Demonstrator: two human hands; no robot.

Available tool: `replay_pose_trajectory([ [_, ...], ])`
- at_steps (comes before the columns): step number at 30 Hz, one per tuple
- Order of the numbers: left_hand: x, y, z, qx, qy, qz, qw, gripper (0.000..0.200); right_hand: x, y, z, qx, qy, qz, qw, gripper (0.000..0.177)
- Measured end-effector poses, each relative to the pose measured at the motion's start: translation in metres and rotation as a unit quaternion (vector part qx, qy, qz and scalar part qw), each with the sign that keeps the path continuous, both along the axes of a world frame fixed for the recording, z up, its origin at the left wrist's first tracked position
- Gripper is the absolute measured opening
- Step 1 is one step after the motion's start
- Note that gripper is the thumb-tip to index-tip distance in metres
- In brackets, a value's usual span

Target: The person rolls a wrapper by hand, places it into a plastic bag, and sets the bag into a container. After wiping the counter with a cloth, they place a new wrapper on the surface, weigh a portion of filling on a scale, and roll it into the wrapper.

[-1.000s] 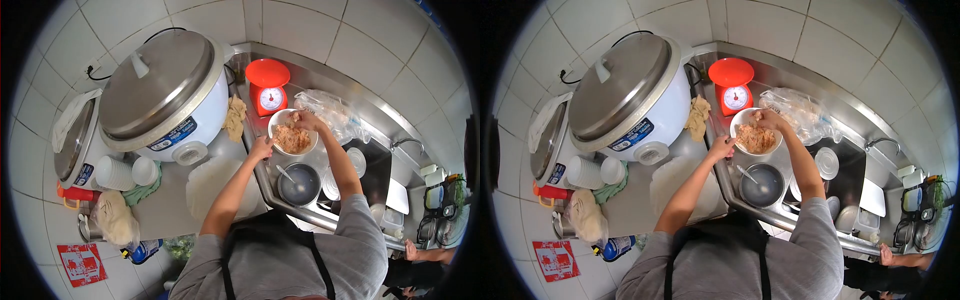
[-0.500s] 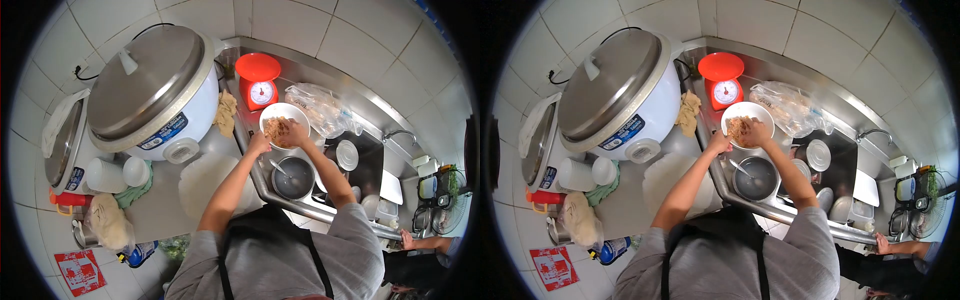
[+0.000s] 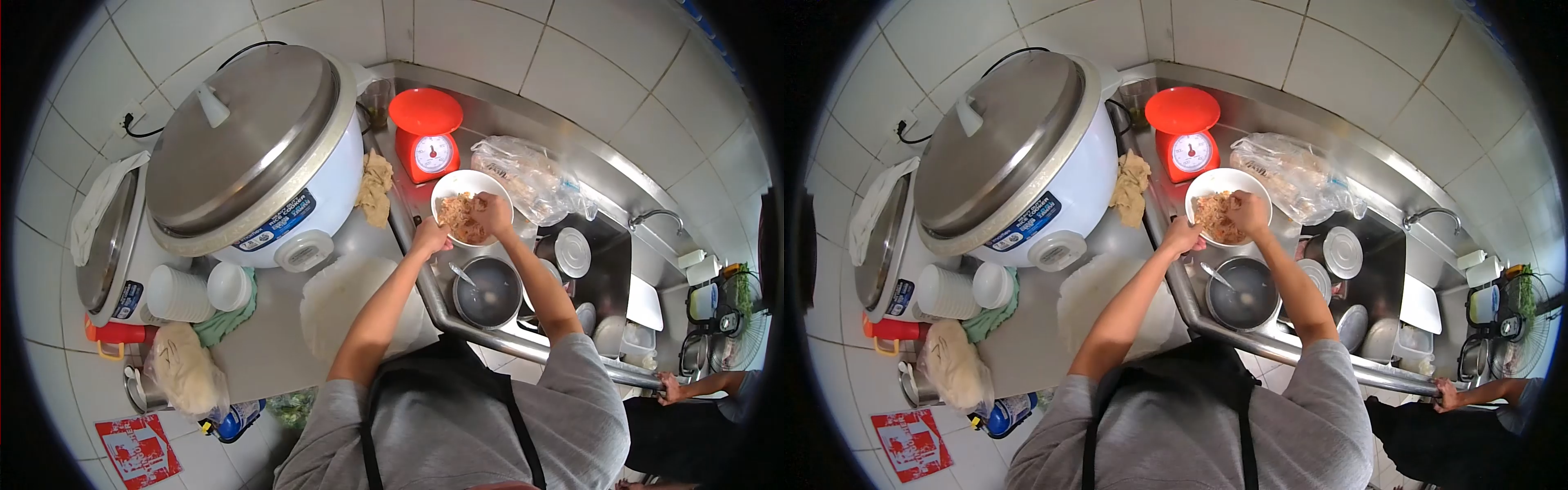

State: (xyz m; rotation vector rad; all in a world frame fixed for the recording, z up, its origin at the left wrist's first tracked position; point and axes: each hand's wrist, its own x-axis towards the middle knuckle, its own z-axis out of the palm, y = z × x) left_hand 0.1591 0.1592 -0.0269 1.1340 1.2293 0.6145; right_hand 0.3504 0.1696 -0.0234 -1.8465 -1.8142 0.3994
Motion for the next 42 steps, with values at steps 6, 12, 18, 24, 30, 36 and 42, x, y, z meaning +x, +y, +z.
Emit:
replay_pose_trajectory([
  [6, -0.006, 0.000, 0.007, -0.011, 0.013, -0.040, 0.999, 0.031, 0.014, 0.008, 0.011, -0.038, 0.207, -0.022, 0.977, 0.037],
  [12, -0.015, -0.005, 0.013, 0.003, 0.031, -0.068, 0.997, 0.039, 0.013, 0.014, -0.020, 0.081, 0.022, -0.039, 0.996, 0.044],
  [18, -0.039, -0.028, 0.029, 0.035, 0.003, -0.119, 0.992, 0.060, 0.005, 0.010, -0.008, 0.083, 0.102, -0.069, 0.989, 0.048],
  [24, -0.088, -0.074, 0.052, 0.069, -0.039, -0.129, 0.988, 0.055, 0.009, 0.004, 0.002, -0.022, 0.075, 0.036, 0.996, 0.045],
  [30, -0.151, -0.127, 0.044, 0.082, -0.076, -0.021, 0.994, 0.050, 0.016, 0.002, -0.004, -0.027, -0.044, 0.145, 0.988, 0.051],
  [36, -0.196, -0.173, 0.043, 0.050, -0.070, 0.060, 0.994, 0.046, 0.002, -0.010, 0.007, -0.034, -0.131, 0.146, 0.980, 0.076],
  [42, -0.205, -0.189, 0.036, 0.057, -0.080, 0.099, 0.990, 0.045, 0.000, -0.003, 0.006, -0.017, -0.144, 0.091, 0.985, 0.071],
])
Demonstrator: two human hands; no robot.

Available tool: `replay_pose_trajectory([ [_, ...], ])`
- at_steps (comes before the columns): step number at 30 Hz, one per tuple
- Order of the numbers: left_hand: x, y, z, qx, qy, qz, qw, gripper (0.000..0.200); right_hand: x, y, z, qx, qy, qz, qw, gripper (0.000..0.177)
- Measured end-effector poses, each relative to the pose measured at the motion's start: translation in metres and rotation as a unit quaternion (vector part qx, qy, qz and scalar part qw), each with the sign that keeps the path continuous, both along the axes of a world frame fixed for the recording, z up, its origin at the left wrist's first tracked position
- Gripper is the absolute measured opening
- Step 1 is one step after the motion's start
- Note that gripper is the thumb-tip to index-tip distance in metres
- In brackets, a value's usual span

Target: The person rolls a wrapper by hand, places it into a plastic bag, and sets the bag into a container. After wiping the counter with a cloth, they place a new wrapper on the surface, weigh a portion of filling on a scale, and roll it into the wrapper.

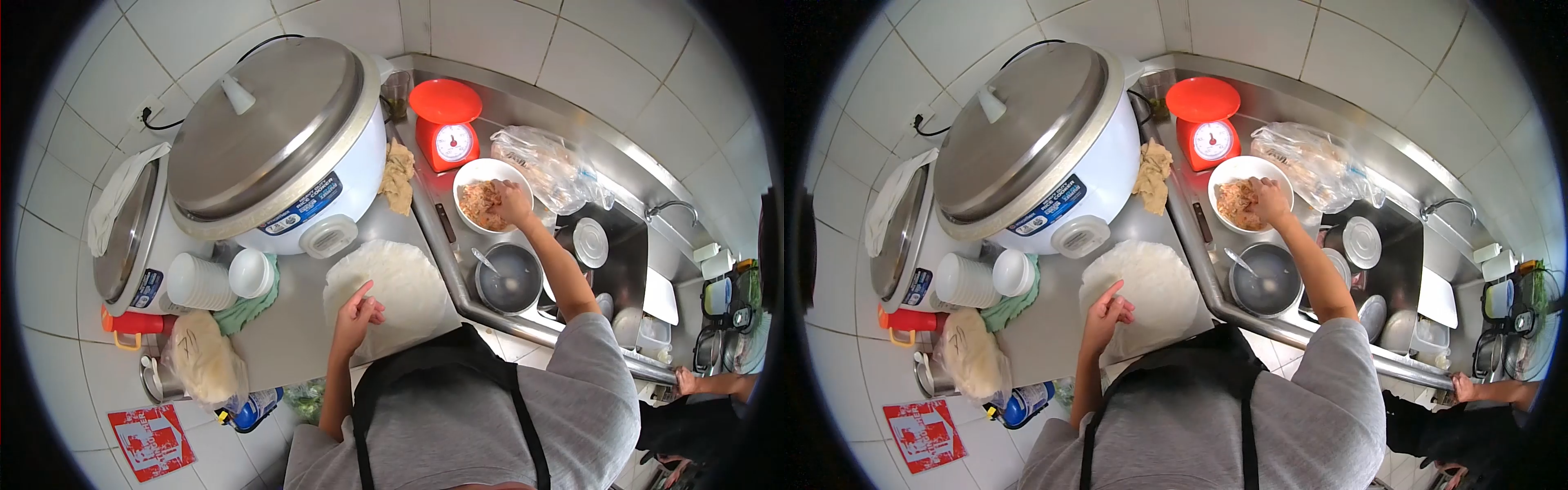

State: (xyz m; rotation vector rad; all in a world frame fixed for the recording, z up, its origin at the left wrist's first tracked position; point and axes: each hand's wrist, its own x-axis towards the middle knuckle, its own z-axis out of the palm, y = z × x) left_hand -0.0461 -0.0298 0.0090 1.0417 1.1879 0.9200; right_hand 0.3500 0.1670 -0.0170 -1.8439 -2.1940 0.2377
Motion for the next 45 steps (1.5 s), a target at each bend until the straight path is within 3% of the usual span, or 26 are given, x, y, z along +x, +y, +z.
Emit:
replay_pose_trajectory([
  [4, 0.001, -0.002, 0.005, 0.019, 0.010, -0.006, 1.000, 0.044, -0.001, -0.004, -0.016, 0.068, 0.052, -0.052, 0.995, 0.045],
  [13, -0.010, -0.007, 0.000, 0.018, 0.016, 0.016, 1.000, 0.043, 0.000, 0.001, -0.021, 0.128, 0.051, -0.060, 0.989, 0.038],
  [16, -0.015, -0.009, 0.001, 0.015, 0.022, 0.025, 0.999, 0.043, 0.011, 0.004, -0.011, 0.008, 0.138, -0.121, 0.983, 0.036],
  [17, -0.017, -0.010, 0.001, 0.014, 0.022, 0.027, 0.999, 0.043, 0.014, 0.005, -0.011, 0.062, 0.160, -0.128, 0.977, 0.039],
  [20, -0.020, -0.013, 0.001, 0.006, 0.029, 0.036, 0.999, 0.043, 0.020, 0.002, 0.012, -0.099, 0.285, -0.208, 0.931, 0.041],
  [24, -0.020, -0.016, 0.001, -0.001, 0.032, 0.047, 0.998, 0.043, 0.023, 0.009, 0.030, -0.120, 0.520, -0.094, 0.841, 0.039],
  [28, -0.018, -0.020, 0.006, -0.005, 0.033, 0.066, 0.997, 0.042, 0.018, 0.050, 0.066, -0.168, 0.552, -0.047, 0.816, 0.033],
  [32, -0.020, -0.029, 0.005, -0.005, 0.042, 0.108, 0.993, 0.041, -0.011, 0.116, 0.103, -0.105, 0.481, 0.012, 0.870, 0.035],
  [35, -0.021, -0.038, 0.006, -0.008, 0.046, 0.160, 0.986, 0.040, -0.039, 0.173, 0.112, 0.002, 0.383, 0.027, 0.923, 0.049],
  [38, -0.022, -0.055, -0.001, -0.016, 0.040, 0.216, 0.976, 0.040, -0.061, 0.212, 0.112, 0.014, 0.230, -0.046, 0.972, 0.062],
  [39, -0.023, -0.059, -0.003, -0.018, 0.037, 0.231, 0.972, 0.040, -0.065, 0.221, 0.111, -0.041, 0.260, -0.060, 0.963, 0.063],
  [42, -0.023, -0.070, -0.004, -0.039, 0.039, 0.270, 0.961, 0.040, -0.074, 0.242, 0.098, 0.074, 0.054, -0.053, 0.994, 0.062],
  [43, -0.023, -0.073, -0.003, -0.043, 0.041, 0.274, 0.960, 0.040, -0.075, 0.239, 0.110, -0.044, 0.161, -0.048, 0.985, 0.057],
  [45, -0.022, -0.077, -0.002, -0.050, 0.043, 0.279, 0.958, 0.040, -0.074, 0.252, 0.091, 0.055, 0.097, -0.046, 0.993, 0.058],
])
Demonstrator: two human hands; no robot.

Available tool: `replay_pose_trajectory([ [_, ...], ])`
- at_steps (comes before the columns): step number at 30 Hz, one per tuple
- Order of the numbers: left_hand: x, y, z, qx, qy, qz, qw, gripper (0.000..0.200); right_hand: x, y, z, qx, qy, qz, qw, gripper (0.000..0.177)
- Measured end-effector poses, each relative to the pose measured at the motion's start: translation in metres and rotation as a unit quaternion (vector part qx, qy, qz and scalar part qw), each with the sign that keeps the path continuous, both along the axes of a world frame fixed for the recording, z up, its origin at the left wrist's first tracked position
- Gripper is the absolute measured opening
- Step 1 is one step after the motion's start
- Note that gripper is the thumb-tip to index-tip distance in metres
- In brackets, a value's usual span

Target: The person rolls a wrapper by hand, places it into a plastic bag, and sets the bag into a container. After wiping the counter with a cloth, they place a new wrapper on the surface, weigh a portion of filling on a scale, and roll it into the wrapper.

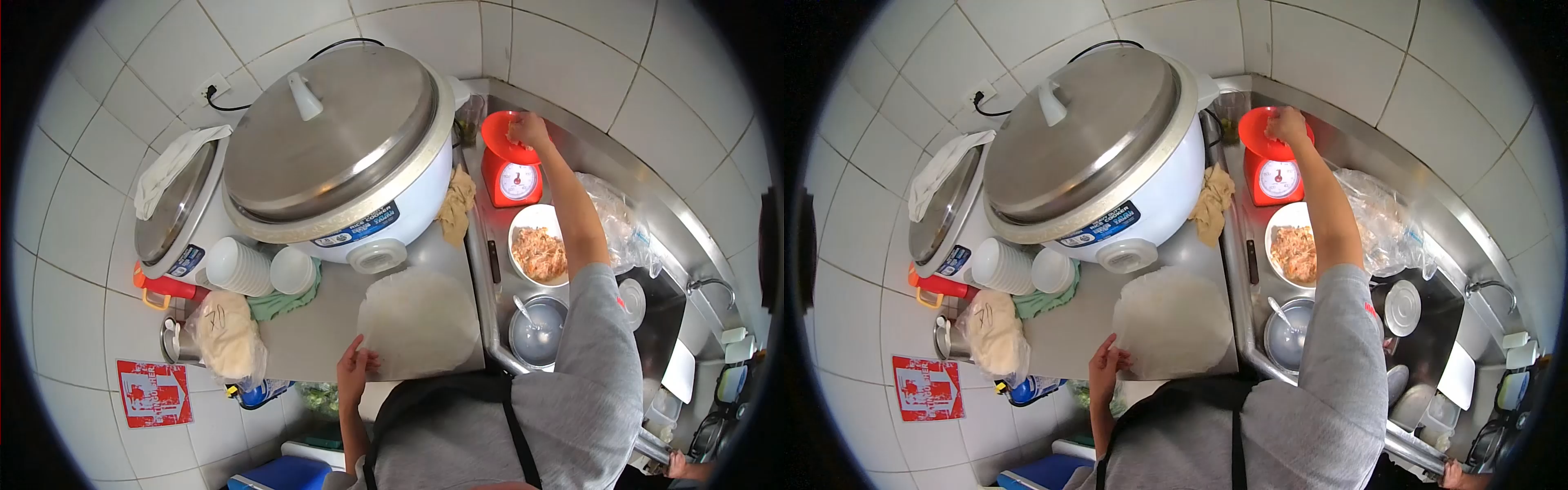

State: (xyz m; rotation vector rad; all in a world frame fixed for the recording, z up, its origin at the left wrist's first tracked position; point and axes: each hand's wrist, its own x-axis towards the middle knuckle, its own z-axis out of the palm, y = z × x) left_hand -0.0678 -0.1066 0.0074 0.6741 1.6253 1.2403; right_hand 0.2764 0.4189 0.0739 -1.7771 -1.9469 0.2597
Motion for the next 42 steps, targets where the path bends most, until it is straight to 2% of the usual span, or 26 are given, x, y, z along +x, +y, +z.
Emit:
replay_pose_trajectory([
  [1, 0.000, -0.001, -0.001, -0.001, 0.001, -0.002, 1.000, 0.041, 0.003, 0.003, -0.008, 0.048, -0.035, -0.007, 0.998, 0.058],
  [2, -0.001, -0.002, -0.002, -0.002, 0.002, -0.004, 1.000, 0.041, 0.006, 0.007, -0.015, 0.022, 0.011, -0.031, 0.999, 0.055],
  [4, -0.002, -0.001, -0.005, -0.005, 0.008, -0.007, 1.000, 0.041, -0.006, -0.022, 0.009, -0.030, 0.105, -0.083, 0.991, 0.049],
  [7, 0.000, 0.005, -0.008, -0.006, 0.020, -0.017, 1.000, 0.041, 0.006, -0.010, 0.008, -0.115, 0.021, -0.007, 0.993, 0.058],
  [9, 0.001, 0.010, -0.007, -0.002, 0.028, -0.037, 0.999, 0.041, 0.012, 0.002, 0.017, -0.204, 0.076, 0.054, 0.975, 0.067],
  [11, 0.003, 0.014, -0.004, -0.007, 0.034, -0.043, 0.998, 0.041, 0.017, -0.005, 0.026, -0.226, 0.089, 0.102, 0.965, 0.070],
  [13, 0.004, 0.017, -0.002, -0.009, 0.034, -0.047, 0.998, 0.041, 0.019, -0.022, 0.034, -0.182, 0.055, 0.141, 0.971, 0.067],
  [14, 0.005, 0.018, -0.003, -0.007, 0.030, -0.047, 0.998, 0.041, 0.019, -0.025, 0.027, -0.087, -0.019, 0.151, 0.985, 0.064],
  [16, 0.006, 0.015, -0.005, -0.011, 0.027, -0.046, 0.998, 0.042, 0.015, -0.033, 0.014, 0.105, -0.164, 0.165, 0.967, 0.058],
  [19, 0.006, 0.012, -0.010, -0.022, 0.033, -0.043, 0.998, 0.042, 0.011, -0.026, 0.022, -0.051, -0.110, 0.223, 0.967, 0.061],
  [22, 0.010, 0.009, -0.007, -0.034, 0.043, -0.038, 0.998, 0.042, 0.006, -0.010, 0.009, -0.082, -0.055, 0.167, 0.981, 0.044],
  [25, 0.014, 0.007, -0.006, -0.039, 0.044, -0.036, 0.998, 0.042, 0.012, 0.002, 0.005, -0.098, 0.009, 0.161, 0.982, 0.031],
  [28, 0.013, 0.006, -0.011, -0.033, 0.043, -0.039, 0.998, 0.042, 0.009, -0.004, 0.017, -0.084, -0.023, 0.174, 0.981, 0.027],
  [31, 0.013, 0.004, -0.012, -0.024, 0.042, -0.047, 0.998, 0.042, 0.005, -0.016, 0.030, -0.091, 0.098, 0.180, 0.974, 0.017],
  [34, 0.014, 0.006, -0.009, -0.020, 0.037, -0.056, 0.998, 0.042, 0.009, -0.008, 0.028, 0.066, -0.014, 0.195, 0.979, 0.025],
  [37, 0.015, 0.010, -0.004, -0.019, 0.038, -0.063, 0.997, 0.042, 0.011, 0.002, 0.022, 0.105, 0.014, 0.142, 0.984, 0.029],
  [40, 0.019, 0.013, -0.002, -0.014, 0.040, -0.067, 0.997, 0.042, 0.010, 0.010, 0.013, 0.159, 0.066, 0.152, 0.973, 0.029],
  [42, 0.021, 0.013, -0.001, -0.019, 0.049, -0.070, 0.996, 0.042, 0.011, 0.008, 0.008, 0.150, 0.062, 0.115, 0.980, 0.028],
])
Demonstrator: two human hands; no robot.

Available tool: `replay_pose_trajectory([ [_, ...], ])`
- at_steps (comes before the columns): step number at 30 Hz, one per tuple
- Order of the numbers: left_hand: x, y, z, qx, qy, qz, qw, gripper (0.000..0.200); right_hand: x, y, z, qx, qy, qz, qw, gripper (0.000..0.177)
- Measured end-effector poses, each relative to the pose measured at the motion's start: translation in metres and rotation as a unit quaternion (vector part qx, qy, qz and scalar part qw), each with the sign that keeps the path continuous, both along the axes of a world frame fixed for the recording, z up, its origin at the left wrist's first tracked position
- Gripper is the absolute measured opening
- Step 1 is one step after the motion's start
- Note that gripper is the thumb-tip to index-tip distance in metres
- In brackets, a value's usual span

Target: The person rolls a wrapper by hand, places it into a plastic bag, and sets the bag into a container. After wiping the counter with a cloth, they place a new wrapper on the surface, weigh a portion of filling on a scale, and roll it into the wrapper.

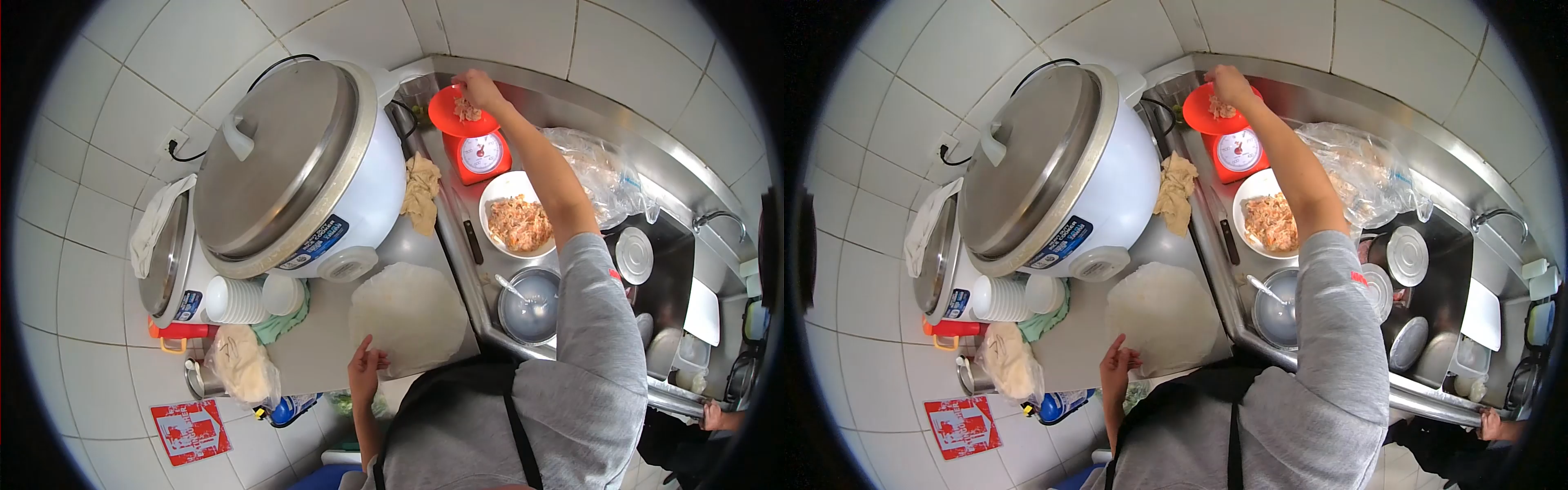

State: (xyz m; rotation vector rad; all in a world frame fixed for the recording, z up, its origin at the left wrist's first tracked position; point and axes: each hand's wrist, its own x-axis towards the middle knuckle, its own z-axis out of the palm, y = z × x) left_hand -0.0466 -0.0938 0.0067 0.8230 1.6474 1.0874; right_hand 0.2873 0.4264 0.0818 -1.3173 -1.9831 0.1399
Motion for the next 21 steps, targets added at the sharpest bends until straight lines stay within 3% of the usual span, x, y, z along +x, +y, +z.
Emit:
replay_pose_trajectory([
  [4, 0.001, -0.005, -0.002, -0.007, -0.003, 0.004, 1.000, 0.043, 0.007, -0.001, -0.012, -0.111, 0.107, -0.038, 0.987, 0.024],
  [7, 0.001, -0.011, -0.003, -0.011, -0.004, 0.013, 1.000, 0.043, 0.016, 0.009, -0.025, -0.137, 0.164, 0.006, 0.977, 0.029],
  [13, 0.004, -0.018, -0.001, -0.003, 0.004, 0.003, 1.000, 0.042, 0.015, -0.004, -0.024, -0.189, 0.117, 0.010, 0.975, 0.024],
  [16, 0.007, -0.015, 0.003, -0.005, -0.002, -0.002, 1.000, 0.043, 0.008, -0.019, -0.017, -0.122, 0.059, -0.064, 0.989, 0.021],
  [21, 0.007, -0.010, 0.000, 0.002, 0.000, -0.016, 1.000, 0.043, 0.021, -0.014, -0.018, -0.114, 0.089, -0.015, 0.989, 0.019],
])
